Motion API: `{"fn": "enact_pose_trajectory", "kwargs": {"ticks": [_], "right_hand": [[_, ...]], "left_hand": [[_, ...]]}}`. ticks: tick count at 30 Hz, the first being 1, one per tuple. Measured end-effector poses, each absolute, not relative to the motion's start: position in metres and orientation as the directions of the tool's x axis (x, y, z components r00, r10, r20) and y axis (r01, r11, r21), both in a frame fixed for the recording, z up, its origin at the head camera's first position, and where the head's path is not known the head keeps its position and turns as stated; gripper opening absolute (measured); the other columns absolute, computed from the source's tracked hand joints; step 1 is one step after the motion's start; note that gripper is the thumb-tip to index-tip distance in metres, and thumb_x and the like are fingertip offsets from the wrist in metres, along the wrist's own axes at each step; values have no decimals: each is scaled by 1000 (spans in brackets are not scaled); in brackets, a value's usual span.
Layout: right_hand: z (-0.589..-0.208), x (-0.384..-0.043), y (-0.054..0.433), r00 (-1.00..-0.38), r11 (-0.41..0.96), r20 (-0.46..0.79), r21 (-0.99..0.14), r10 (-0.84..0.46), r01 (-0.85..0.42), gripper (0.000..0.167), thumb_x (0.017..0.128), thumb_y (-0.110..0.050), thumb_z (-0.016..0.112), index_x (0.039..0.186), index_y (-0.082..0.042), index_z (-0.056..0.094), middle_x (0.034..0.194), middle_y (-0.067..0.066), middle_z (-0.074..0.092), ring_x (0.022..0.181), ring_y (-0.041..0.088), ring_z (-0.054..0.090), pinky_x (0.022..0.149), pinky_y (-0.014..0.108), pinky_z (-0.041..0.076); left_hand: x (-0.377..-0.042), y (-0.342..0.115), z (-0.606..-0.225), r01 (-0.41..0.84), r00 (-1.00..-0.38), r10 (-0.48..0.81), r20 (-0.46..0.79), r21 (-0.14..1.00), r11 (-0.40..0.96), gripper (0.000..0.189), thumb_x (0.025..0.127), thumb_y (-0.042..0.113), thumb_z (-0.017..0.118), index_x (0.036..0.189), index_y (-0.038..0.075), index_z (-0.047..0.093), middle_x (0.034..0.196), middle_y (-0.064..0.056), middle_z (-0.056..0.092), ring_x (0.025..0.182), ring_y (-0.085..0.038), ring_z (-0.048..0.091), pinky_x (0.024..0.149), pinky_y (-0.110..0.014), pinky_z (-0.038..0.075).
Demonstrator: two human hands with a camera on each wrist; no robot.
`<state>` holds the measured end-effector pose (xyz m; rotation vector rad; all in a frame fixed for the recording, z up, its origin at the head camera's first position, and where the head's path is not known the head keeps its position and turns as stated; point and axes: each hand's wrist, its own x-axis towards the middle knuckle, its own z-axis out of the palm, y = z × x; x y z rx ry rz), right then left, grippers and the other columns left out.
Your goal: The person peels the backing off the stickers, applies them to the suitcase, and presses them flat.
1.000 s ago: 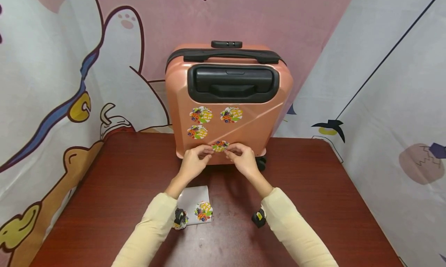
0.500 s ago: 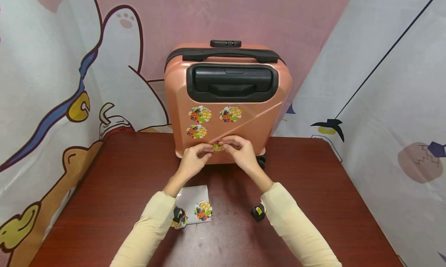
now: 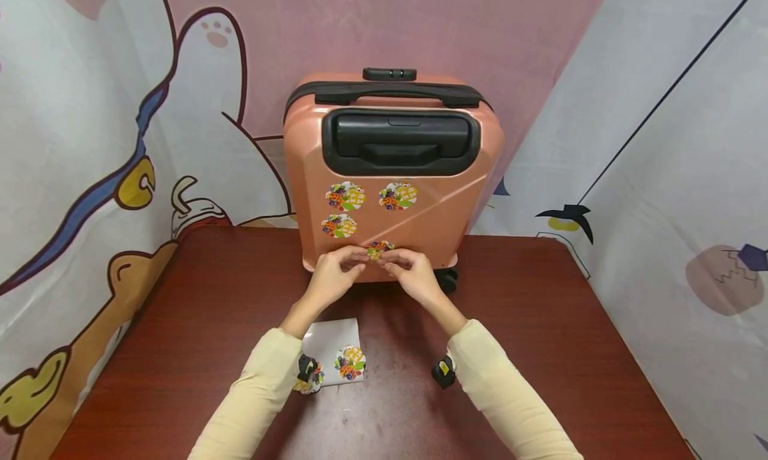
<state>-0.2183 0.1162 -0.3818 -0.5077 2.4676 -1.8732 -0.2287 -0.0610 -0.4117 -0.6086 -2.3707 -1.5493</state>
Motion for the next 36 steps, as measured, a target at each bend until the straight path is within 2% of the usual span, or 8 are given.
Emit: {"fn": "enact_pose_trajectory", "kwargs": {"ticks": [4, 8, 13, 17, 26, 31, 36], "right_hand": [[-387, -226, 118, -942, 237, 207, -933, -266, -272, 18, 85, 11, 52, 101, 16, 60, 96, 31, 61, 92, 44, 58, 76, 47, 49], [-392, -236, 120, -930, 176, 242, -938, -278, -297, 19, 86, 10, 51, 103, 12, 61, 98, 26, 63, 93, 39, 60, 78, 53, 46], [-386, -237, 118, -903, 75, 290, -941, -317, -329, 21, 88, 9, 50, 106, 11, 60, 103, 24, 63, 98, 34, 60, 82, 50, 45], [-387, -237, 118, -912, 34, 259, -958, -319, -284, 22, 87, 11, 49, 107, 12, 59, 104, 26, 61, 100, 35, 59, 85, 51, 44], [-400, -232, 121, -933, 155, 162, -963, -320, -221, 24, 86, 14, 47, 107, 13, 59, 104, 28, 61, 99, 37, 58, 83, 50, 45], [-384, -222, 118, -927, 192, 166, -952, -337, -240, 23, 84, 16, 47, 106, 19, 55, 102, 34, 58, 98, 45, 55, 82, 52, 45], [-373, -224, 117, -919, 162, 214, -947, -332, -279, 22, 85, 15, 48, 105, 18, 56, 101, 32, 59, 97, 43, 56, 82, 51, 45]], "left_hand": [[-229, -61, -411, 471, -882, 214, 421, 809, 352, 23, 79, -6, 64, 102, -2, 64, 92, -12, 68, 81, -22, 64, 70, -34, 51], [-228, -62, -410, 475, -879, 218, 423, 806, 353, 23, 79, -6, 64, 102, -2, 64, 92, -12, 68, 82, -22, 64, 70, -34, 51], [-228, -62, -411, 493, -870, 224, 439, 788, 368, 25, 78, -6, 65, 102, -2, 64, 91, -12, 68, 82, -22, 64, 69, -34, 51], [-228, -62, -412, 494, -870, 224, 440, 788, 368, 25, 78, -6, 64, 102, -2, 64, 92, -12, 68, 82, -22, 64, 69, -34, 51], [-228, -61, -412, 478, -878, 221, 424, 806, 349, 23, 79, -7, 63, 102, -3, 64, 92, -13, 68, 81, -23, 64, 70, -37, 51], [-227, -61, -412, 472, -881, 225, 416, 807, 356, 24, 80, -5, 63, 103, -2, 63, 94, -13, 67, 83, -23, 64, 71, -36, 51], [-228, -62, -412, 477, -878, 229, 420, 804, 354, 24, 80, -4, 64, 104, -2, 63, 93, -12, 68, 83, -23, 64, 71, -36, 51]]}}
